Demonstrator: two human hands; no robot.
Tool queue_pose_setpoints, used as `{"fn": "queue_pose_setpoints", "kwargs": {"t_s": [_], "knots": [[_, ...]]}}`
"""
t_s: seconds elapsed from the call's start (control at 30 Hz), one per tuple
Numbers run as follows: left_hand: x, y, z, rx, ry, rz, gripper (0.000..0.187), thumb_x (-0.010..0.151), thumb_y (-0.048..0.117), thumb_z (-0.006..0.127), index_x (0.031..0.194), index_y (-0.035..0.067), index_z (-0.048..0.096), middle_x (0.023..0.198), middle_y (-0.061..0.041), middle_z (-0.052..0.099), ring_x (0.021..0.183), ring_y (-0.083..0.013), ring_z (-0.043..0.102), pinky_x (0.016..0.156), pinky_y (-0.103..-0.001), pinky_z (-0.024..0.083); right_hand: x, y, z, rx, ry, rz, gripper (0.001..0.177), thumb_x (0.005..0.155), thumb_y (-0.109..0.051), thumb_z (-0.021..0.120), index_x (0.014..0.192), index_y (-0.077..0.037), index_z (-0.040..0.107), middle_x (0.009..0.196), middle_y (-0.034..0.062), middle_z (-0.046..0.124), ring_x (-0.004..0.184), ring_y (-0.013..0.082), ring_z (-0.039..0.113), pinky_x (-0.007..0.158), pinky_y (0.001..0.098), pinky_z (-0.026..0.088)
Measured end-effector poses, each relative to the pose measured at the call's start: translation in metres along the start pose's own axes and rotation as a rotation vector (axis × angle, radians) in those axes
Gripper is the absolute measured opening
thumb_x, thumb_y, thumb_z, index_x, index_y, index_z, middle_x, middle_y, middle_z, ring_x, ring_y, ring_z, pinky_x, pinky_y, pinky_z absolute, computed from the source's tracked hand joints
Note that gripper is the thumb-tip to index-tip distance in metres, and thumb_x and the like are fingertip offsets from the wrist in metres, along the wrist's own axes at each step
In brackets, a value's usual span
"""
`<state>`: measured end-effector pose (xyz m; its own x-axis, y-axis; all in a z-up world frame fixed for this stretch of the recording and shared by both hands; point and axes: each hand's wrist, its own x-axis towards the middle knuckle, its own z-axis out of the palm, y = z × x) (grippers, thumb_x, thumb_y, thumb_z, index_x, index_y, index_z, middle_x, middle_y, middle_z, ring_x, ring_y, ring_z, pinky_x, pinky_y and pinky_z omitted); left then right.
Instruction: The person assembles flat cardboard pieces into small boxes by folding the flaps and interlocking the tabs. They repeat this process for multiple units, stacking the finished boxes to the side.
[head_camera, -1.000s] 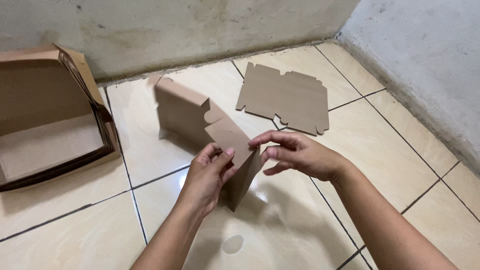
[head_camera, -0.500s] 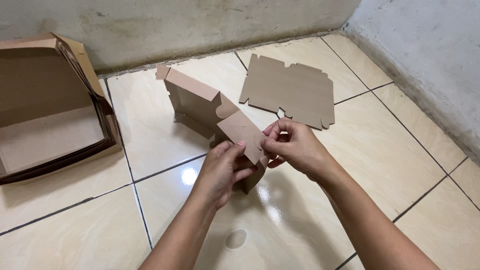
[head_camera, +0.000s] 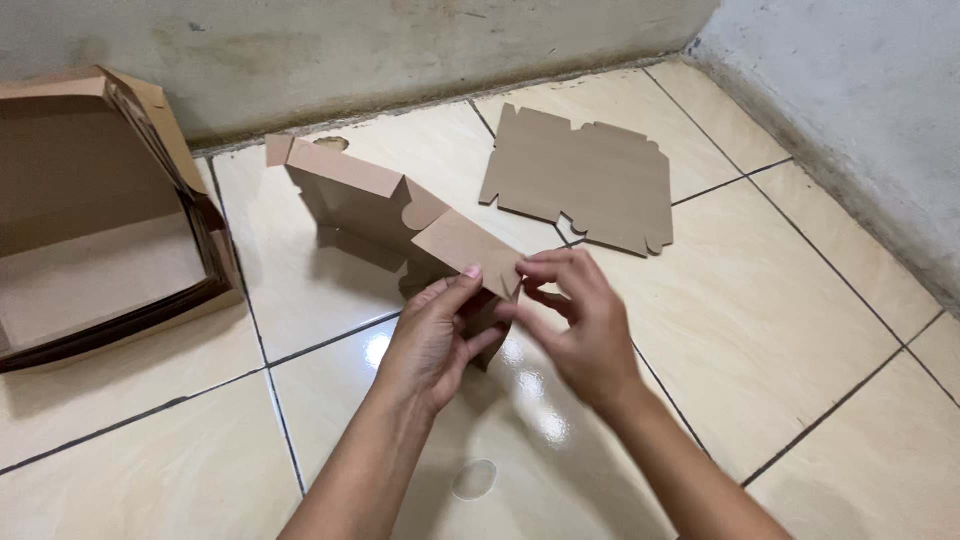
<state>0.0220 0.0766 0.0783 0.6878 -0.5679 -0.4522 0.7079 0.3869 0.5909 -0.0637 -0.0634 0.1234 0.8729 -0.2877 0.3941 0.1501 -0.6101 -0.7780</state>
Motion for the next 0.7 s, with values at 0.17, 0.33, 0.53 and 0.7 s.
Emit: {"fn": "queue_pose_setpoints", "kwargs": {"t_s": [0.17, 0.33, 0.53, 0.7], "knots": [[0.004, -0.012, 0.007, 0.037, -0.023, 0.014, 0.02, 0.093, 0.029, 0.07, 0.095, 0.009, 0.065, 0.091, -0.004, 0.069, 0.084, -0.0131, 0.066, 0.083, -0.037, 0.057, -0.017, 0.01, 0.023, -0.32, 0.198, -0.185, 0.03, 0.082, 0.0, 0.077, 0.111, 0.0, 0.069, 0.117, 0.0115, 0.065, 0.105, 0.0265, 0.07, 0.09, 0.0351, 0.06], [-0.005, -0.011, 0.018, 0.342, 0.043, 0.159, 0.019, 0.092, 0.03, 0.071, 0.095, 0.011, 0.07, 0.089, -0.001, 0.07, 0.081, -0.0098, 0.061, 0.071, -0.026, 0.05, 0.002, 0.029, 0.014, -0.433, 0.213, -0.161, 0.022, 0.085, 0.002, 0.076, 0.106, -0.003, 0.073, 0.104, 0.0092, 0.069, 0.097, 0.0247, 0.071, 0.081, 0.034, 0.061], [-0.023, 0.012, 0.012, 1.093, 0.313, 1.003, 0.02, 0.096, 0.023, 0.072, 0.093, 0.005, 0.065, 0.093, -0.004, 0.063, 0.084, -0.0175, 0.061, 0.073, -0.031, 0.052, 0.027, 0.036, -0.029, -0.525, 0.287, -0.274, 0.023, 0.084, 0.008, 0.068, 0.104, -0.002, 0.071, 0.113, 0.0144, 0.072, 0.106, 0.0291, 0.072, 0.091, 0.0371, 0.061], [-0.023, 0.012, 0.006, 1.066, 0.288, 0.979, 0.018, 0.097, 0.025, 0.07, 0.101, 0.008, 0.065, 0.103, -0.005, 0.064, 0.096, -0.0198, 0.065, 0.086, -0.037, 0.055, 0.05, 0.04, -0.053, -0.64, 0.186, -0.319, 0.014, 0.088, 0.005, 0.068, 0.098, -0.003, 0.071, 0.101, 0.0126, 0.077, 0.092, 0.0282, 0.074, 0.082, 0.0377, 0.06]]}}
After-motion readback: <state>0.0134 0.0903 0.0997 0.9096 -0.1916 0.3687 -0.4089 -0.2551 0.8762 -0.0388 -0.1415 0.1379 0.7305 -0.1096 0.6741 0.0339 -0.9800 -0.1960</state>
